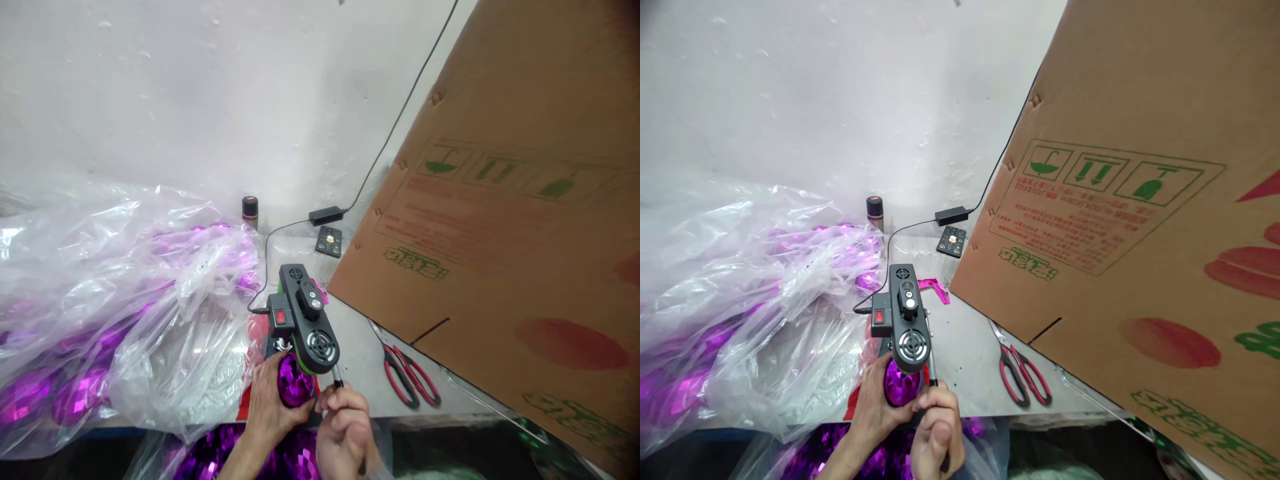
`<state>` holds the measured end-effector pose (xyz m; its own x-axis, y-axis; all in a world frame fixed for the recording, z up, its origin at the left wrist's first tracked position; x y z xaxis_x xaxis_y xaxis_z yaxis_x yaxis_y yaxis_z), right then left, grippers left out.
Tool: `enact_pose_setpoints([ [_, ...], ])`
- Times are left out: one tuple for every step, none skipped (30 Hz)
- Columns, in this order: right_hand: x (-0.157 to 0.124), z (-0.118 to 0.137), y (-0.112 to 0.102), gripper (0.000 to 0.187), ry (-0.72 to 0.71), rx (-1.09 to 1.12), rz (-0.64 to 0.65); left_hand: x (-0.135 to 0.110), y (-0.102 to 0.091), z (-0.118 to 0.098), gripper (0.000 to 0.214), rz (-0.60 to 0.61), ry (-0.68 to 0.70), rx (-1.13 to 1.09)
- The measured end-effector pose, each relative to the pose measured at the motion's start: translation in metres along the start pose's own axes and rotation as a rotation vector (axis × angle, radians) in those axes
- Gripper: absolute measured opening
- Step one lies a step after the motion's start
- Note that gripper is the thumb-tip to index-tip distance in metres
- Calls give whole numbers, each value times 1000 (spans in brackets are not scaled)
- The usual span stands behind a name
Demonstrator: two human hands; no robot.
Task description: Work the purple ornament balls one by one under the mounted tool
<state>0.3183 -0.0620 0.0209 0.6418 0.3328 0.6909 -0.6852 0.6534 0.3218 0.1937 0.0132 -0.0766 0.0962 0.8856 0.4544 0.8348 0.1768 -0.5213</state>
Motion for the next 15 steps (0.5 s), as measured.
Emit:
enact_pose_setpoints([
  [-3,-2,-2,54,-22,-14,22,0,0,0,71,8,-6,-4],
  [-3,-2,-4,54,-35,-23,37,0,0,0,70,15,-12,-7],
  [-2,0,-4,54,-36,-25,44,1,1,1,70,20,-16,-9],
  [2,3,-4,54,-28,-27,45,1,1,1,70,23,-16,-10],
  [8,8,-3,53,-12,-31,37,2,1,1,71,25,-14,-10],
  [17,15,0,51,11,-35,31,3,2,1,71,28,-12,-10],
  [28,23,3,49,39,-45,25,4,2,1,72,33,-12,-11],
  [39,29,6,48,82,-49,11,4,2,3,73,44,-15,-17],
  [49,35,12,47,114,-56,49,3,1,5,75,57,-22,-23],
  [59,41,17,47,130,-63,73,-1,-1,8,76,70,-27,-29],
  [66,47,20,48,122,-65,79,-8,-4,11,78,81,-24,-31],
  [70,51,22,49,113,-67,86,-17,-8,14,81,85,-10,-32],
  [72,52,22,49,104,-70,85,-29,-14,16,84,83,15,-31],
  [71,52,21,48,98,-73,79,-44,-20,18,86,78,49,-26],
  [69,50,20,47,95,-78,72,-60,-27,20,86,70,84,-17],
])
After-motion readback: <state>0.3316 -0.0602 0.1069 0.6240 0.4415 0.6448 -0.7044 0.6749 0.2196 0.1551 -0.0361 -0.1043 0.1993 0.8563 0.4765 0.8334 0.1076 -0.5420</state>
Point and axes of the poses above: each hand's wrist, its own x-axis towards the middle knuckle, its own y-axis out of the palm, z = x × y, the point moved 7 cm from there along x, towards the middle knuckle, and after that the axes turned 1 degree about -z, right-handed, at the moved point
